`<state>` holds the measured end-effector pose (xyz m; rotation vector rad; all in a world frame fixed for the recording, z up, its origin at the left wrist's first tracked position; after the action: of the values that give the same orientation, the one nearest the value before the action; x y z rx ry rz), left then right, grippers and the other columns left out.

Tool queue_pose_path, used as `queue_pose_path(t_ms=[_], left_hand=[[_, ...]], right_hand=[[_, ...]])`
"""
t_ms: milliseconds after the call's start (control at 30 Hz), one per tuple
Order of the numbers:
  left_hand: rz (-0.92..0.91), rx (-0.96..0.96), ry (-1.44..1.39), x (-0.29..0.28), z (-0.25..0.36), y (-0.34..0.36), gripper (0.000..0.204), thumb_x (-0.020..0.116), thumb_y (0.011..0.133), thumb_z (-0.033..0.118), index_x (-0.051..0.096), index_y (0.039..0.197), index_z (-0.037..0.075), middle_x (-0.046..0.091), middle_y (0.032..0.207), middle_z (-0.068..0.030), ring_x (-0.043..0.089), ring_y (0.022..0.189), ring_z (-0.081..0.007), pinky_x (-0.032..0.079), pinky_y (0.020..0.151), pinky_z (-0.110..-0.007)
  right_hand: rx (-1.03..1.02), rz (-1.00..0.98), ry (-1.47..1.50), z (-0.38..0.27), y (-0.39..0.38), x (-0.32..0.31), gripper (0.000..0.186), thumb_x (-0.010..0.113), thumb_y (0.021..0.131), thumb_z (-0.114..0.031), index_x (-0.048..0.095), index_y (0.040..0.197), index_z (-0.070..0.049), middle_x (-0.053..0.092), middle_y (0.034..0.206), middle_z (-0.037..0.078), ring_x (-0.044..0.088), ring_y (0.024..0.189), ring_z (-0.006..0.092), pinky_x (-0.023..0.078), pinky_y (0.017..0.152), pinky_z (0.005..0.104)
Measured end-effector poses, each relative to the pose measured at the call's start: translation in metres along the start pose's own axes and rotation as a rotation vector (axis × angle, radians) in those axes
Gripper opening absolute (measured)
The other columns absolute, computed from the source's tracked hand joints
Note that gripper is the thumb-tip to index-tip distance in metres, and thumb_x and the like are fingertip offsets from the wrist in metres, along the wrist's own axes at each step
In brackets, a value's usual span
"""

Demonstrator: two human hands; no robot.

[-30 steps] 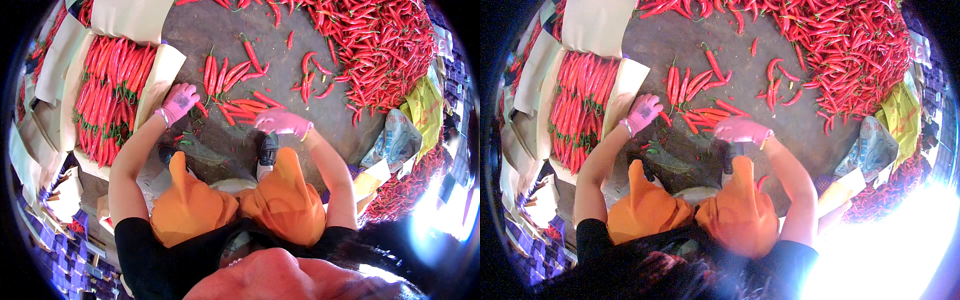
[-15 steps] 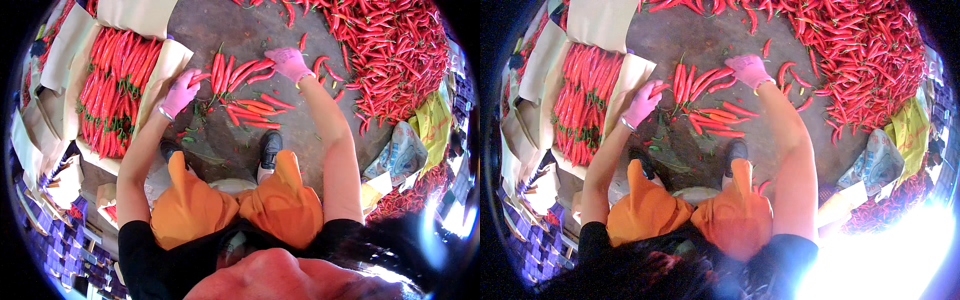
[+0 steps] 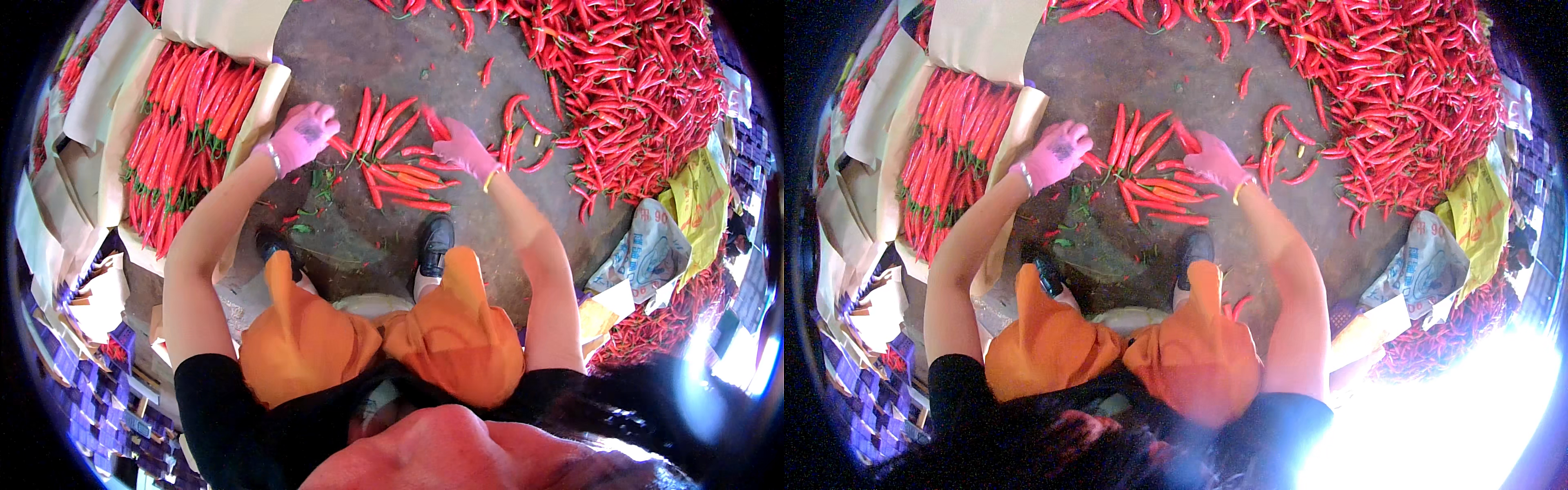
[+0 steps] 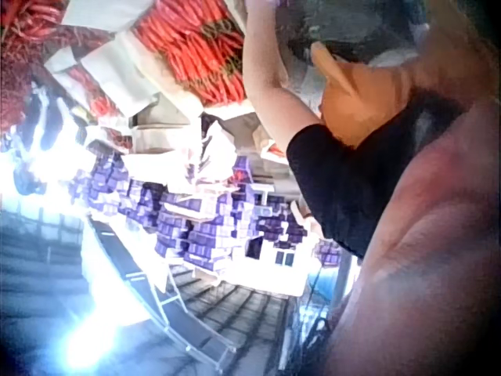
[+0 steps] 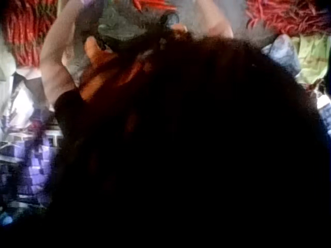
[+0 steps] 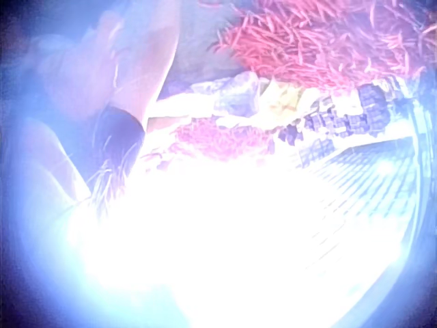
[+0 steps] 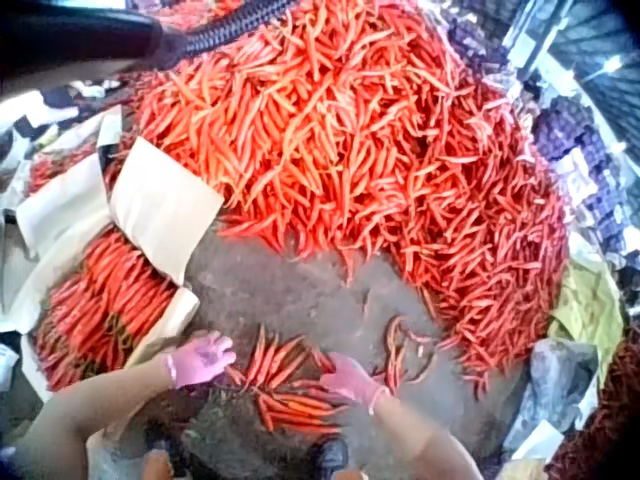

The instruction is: The person gathers red chilies from a large floor pile, bundles them by hand, and places them into a cardboard box. The person then weighs the box on a digital scale, folds the paper flaps over the chilies, and stacks the box in a purple crate. The person repeats this process with another box.

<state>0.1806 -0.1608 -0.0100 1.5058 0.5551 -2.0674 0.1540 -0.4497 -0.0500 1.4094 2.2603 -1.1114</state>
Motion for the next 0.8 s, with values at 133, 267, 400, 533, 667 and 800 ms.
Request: queue_pose_path(t_ms=[133, 267, 400, 533, 667, 800], left_hand=[[0.114, -0.658, -0.904, 0.043, -0.034, -0.022, 0.013, 0.062, 0.093, 0.016, 0.058, 0.101, 0.006, 0.064, 0.083, -0.0077, 0.058, 0.063, -0.0233, 0.048, 0.058, -0.037], [0.160, -0.887, -1.559, 0.090, -0.021, 0.013, 0.017, 0.064, 0.093, 0.016, 0.062, 0.105, 0.004, 0.064, 0.086, -0.0016, 0.059, 0.072, -0.0123, 0.048, 0.064, -0.029], [0.201, -0.703, -2.078, 0.075, 0.004, 0.040, 0.031, 0.064, 0.093, 0.012, 0.056, 0.122, 0.002, 0.067, 0.106, -0.0086, 0.067, 0.090, -0.0189, 0.055, 0.081, -0.035], [0.267, -0.738, -2.082, 0.032, 0.007, 0.029, 0.042, 0.065, 0.093, 0.011, 0.050, 0.131, 0.002, 0.066, 0.112, -0.0107, 0.067, 0.097, -0.0217, 0.059, 0.078, -0.039], [0.482, -0.571, -1.981, 0.003, 0.009, -0.025, 0.038, 0.060, 0.096, 0.013, 0.048, 0.130, 0.001, 0.063, 0.111, -0.0092, 0.065, 0.096, -0.0176, 0.057, 0.082, -0.033], [0.568, -0.853, -2.070, -0.036, 0.069, -0.105, 0.044, 0.059, 0.098, 0.020, 0.045, 0.135, 0.001, 0.061, 0.121, -0.0102, 0.065, 0.100, -0.0169, 0.057, 0.084, -0.035]], right_hand=[[0.303, 0.021, 0.858, -0.006, 0.017, 0.042, 0.027, 0.065, 0.080, -0.003, 0.048, 0.101, 0.000, 0.059, 0.081, 0.010, 0.062, 0.059, 0.0199, 0.049, 0.050, 0.0317], [0.284, 0.136, 0.709, -0.040, 0.065, 0.078, 0.040, 0.066, 0.076, 0.000, 0.050, 0.113, 0.004, 0.062, 0.084, 0.010, 0.061, 0.066, 0.0197, 0.050, 0.058, 0.0346], [0.192, -0.075, 0.968, -0.067, 0.078, 0.077, 0.054, 0.063, 0.074, 0.002, 0.050, 0.126, 0.006, 0.065, 0.089, 0.010, 0.063, 0.076, 0.0209, 0.051, 0.067, 0.0365], [0.061, -0.355, 1.411, -0.125, 0.053, 0.057, 0.054, 0.063, 0.080, -0.001, 0.049, 0.131, 0.005, 0.064, 0.113, 0.011, 0.064, 0.094, 0.0205, 0.053, 0.087, 0.0348], [-0.021, -0.366, 1.153, -0.184, 0.034, 0.063, 0.055, 0.065, 0.082, 0.002, 0.047, 0.134, 0.004, 0.063, 0.119, 0.011, 0.064, 0.102, 0.0191, 0.052, 0.091, 0.0342], [0.133, -0.772, 1.153, -0.232, -0.021, 0.107, 0.053, 0.069, 0.080, 0.003, 0.052, 0.131, 0.002, 0.066, 0.110, 0.008, 0.064, 0.097, 0.0170, 0.053, 0.085, 0.0322]])
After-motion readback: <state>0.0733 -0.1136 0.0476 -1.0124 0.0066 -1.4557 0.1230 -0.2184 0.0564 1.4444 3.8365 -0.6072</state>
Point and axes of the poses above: each hand's wrist, its own y-axis towards the middle knuckle, its own x-axis out of the palm, z = x × y, the point moved 7 cm from there along y, towards the middle knuckle
